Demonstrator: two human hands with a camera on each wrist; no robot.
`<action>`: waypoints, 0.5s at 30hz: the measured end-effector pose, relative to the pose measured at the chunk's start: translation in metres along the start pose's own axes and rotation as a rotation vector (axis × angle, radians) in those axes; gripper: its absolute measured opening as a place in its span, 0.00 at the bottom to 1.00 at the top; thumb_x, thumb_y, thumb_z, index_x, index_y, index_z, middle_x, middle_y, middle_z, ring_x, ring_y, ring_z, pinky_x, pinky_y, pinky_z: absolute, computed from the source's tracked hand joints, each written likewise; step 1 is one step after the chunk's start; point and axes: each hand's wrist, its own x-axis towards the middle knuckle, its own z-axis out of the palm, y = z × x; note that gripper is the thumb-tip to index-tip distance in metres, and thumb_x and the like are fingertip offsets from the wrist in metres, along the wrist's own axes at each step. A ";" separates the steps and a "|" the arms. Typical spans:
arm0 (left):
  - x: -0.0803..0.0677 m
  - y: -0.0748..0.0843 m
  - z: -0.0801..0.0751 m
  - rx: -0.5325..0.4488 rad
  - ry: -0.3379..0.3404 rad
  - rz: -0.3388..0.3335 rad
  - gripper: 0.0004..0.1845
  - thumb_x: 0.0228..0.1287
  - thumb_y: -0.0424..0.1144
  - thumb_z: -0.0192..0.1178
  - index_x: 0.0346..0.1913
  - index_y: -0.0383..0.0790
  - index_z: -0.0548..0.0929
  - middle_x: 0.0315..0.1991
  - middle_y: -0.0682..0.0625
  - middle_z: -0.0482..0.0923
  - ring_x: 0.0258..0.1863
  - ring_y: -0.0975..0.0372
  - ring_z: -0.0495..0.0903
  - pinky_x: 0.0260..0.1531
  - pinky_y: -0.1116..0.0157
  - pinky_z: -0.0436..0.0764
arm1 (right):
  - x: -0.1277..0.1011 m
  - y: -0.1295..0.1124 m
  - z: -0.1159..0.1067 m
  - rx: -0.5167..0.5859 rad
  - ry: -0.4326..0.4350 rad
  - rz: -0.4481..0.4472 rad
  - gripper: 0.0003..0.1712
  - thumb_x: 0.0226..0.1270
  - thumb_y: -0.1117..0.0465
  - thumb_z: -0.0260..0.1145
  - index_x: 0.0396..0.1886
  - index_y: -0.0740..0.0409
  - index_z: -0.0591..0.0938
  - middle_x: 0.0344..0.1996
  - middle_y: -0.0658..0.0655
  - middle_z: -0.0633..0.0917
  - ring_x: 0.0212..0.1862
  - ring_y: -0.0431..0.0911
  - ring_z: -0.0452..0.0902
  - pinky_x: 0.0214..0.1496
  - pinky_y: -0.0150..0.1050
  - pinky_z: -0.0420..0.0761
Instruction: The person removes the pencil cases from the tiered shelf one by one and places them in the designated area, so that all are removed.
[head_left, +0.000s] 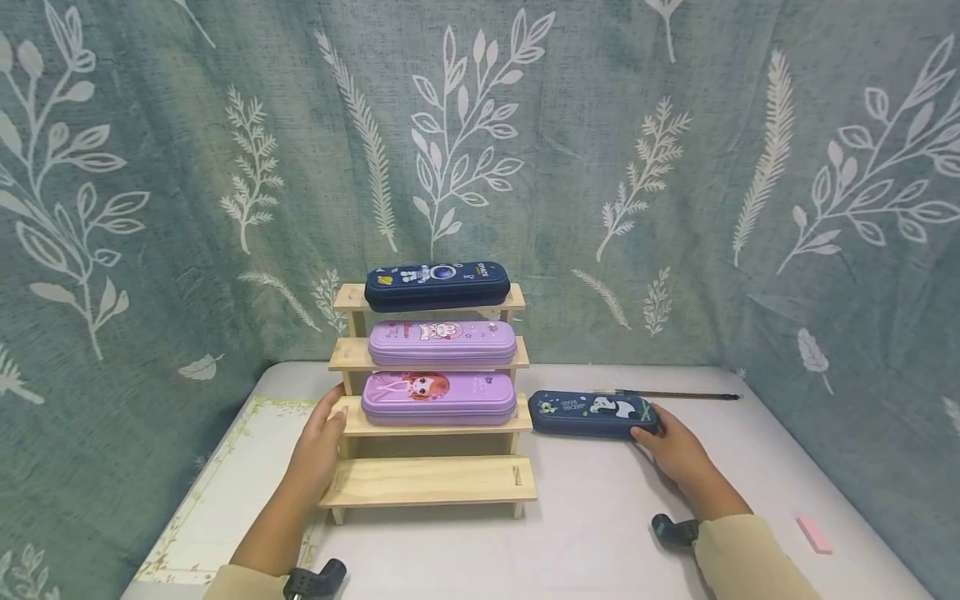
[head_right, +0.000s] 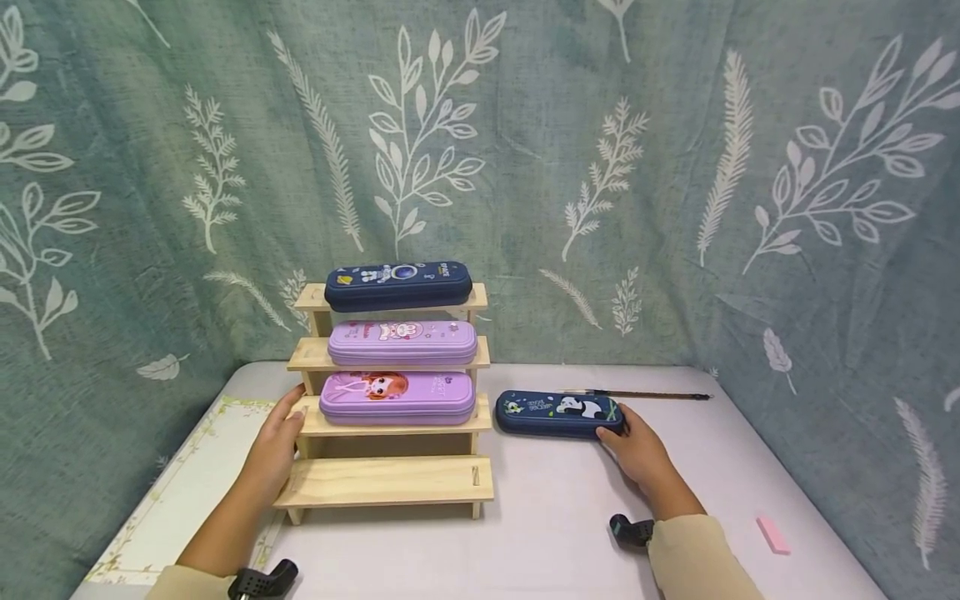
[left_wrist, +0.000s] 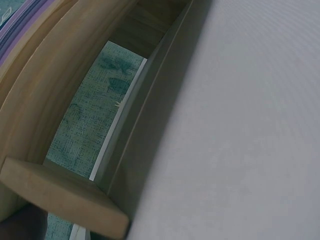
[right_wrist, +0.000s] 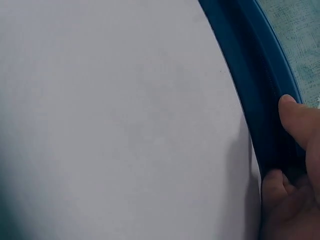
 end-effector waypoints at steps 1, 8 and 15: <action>0.000 0.000 0.000 -0.002 0.001 -0.001 0.30 0.86 0.47 0.36 0.85 0.57 0.53 0.85 0.52 0.50 0.85 0.49 0.46 0.82 0.40 0.47 | -0.001 0.000 0.000 0.008 0.001 0.008 0.58 0.74 0.35 0.63 0.87 0.58 0.44 0.82 0.72 0.50 0.81 0.73 0.42 0.79 0.73 0.45; 0.000 0.000 0.001 -0.033 -0.008 0.010 0.30 0.86 0.45 0.36 0.85 0.56 0.52 0.86 0.52 0.49 0.85 0.50 0.47 0.82 0.42 0.48 | -0.009 -0.007 0.003 0.066 0.000 0.038 0.62 0.72 0.36 0.67 0.87 0.58 0.42 0.83 0.71 0.48 0.82 0.72 0.41 0.81 0.70 0.45; 0.000 0.001 0.001 -0.038 -0.003 0.011 0.30 0.86 0.44 0.37 0.85 0.55 0.53 0.85 0.52 0.49 0.85 0.51 0.46 0.83 0.42 0.47 | -0.022 -0.018 0.002 0.106 -0.003 0.069 0.67 0.71 0.36 0.67 0.85 0.65 0.35 0.82 0.73 0.44 0.82 0.72 0.38 0.82 0.68 0.43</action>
